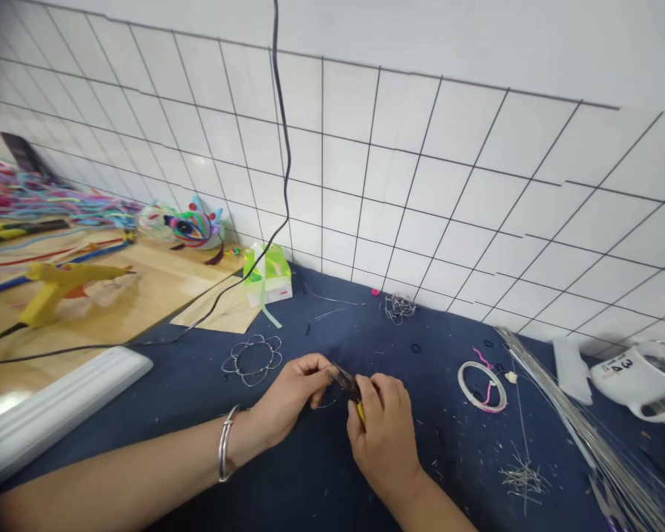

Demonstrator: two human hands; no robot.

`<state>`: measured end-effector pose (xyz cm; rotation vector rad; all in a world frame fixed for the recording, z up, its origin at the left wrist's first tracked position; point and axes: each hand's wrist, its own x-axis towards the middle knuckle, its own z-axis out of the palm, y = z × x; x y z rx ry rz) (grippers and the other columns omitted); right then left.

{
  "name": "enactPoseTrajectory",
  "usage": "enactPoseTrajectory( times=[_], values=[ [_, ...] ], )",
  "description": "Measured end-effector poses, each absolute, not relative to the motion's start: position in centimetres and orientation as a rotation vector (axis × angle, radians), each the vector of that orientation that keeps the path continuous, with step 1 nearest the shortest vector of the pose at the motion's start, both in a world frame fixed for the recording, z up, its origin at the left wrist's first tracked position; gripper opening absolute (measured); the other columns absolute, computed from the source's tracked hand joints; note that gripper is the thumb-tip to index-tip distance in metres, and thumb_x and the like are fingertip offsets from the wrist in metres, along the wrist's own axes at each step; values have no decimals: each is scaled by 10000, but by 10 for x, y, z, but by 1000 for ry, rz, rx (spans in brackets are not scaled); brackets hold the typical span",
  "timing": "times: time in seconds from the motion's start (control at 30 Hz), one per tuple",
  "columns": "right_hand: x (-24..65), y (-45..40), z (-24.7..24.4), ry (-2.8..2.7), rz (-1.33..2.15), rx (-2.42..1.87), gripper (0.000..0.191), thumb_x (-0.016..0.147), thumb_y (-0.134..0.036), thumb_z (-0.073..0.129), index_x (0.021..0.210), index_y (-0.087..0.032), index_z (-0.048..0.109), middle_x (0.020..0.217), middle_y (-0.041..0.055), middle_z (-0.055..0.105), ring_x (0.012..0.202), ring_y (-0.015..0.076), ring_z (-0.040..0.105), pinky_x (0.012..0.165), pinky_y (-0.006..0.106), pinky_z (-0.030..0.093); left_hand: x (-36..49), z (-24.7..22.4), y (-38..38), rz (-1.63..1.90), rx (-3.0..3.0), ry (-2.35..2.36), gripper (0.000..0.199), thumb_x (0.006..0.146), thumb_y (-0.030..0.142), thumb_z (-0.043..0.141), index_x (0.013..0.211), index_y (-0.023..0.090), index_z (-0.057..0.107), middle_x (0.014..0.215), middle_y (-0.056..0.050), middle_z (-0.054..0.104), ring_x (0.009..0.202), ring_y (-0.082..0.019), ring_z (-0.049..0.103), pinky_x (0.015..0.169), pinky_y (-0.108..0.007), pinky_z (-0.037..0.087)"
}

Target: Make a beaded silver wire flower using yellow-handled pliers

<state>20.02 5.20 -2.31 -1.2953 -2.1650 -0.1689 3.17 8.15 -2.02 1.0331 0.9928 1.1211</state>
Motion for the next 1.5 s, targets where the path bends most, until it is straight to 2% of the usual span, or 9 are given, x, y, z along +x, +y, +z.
enactPoseTrajectory(
  times=[0.23,0.5,0.63,0.83,1.17,1.5],
  values=[
    [199,50,-20,-2141,-189,-1290,329,803,-221,473,1126,-158,484,990,118,484,920,228,478,788,432,421,32,-22,81,1085,1155,1088,175,729,309,552,699,137,555,538,36,454,444,-58,363,427,-183,290],
    [202,52,-23,-2041,44,-1338,281,829,-229,432,1099,-181,499,979,93,506,929,192,494,843,375,431,29,-17,80,1221,1457,1161,190,755,298,545,643,148,572,627,10,498,569,-92,445,545,-203,359],
    [204,54,-26,-2072,108,-1293,268,833,-230,434,1087,-181,504,965,86,518,916,182,504,835,353,440,27,-15,78,1166,1477,1097,190,779,301,520,681,149,578,636,13,489,544,-85,442,522,-203,357],
    [208,57,-25,-2131,59,-1218,276,835,-212,436,1103,-193,500,978,85,519,915,182,502,831,364,438,24,-12,78,1118,1462,998,189,820,300,474,774,153,586,629,26,447,512,-71,419,509,-201,346],
    [215,54,-23,-2214,-94,-1099,379,806,-168,489,1182,-189,448,945,90,511,862,181,500,764,350,446,9,-1,85,1098,1837,811,222,831,239,474,654,133,553,716,-19,492,648,-102,484,628,-226,395],
    [213,49,-18,-2219,-30,-1057,372,791,-155,500,1160,-183,464,920,86,526,852,188,501,766,348,438,2,8,87,1035,2012,699,197,843,248,470,718,135,573,733,-24,519,709,-113,496,683,-236,393]
  ],
)
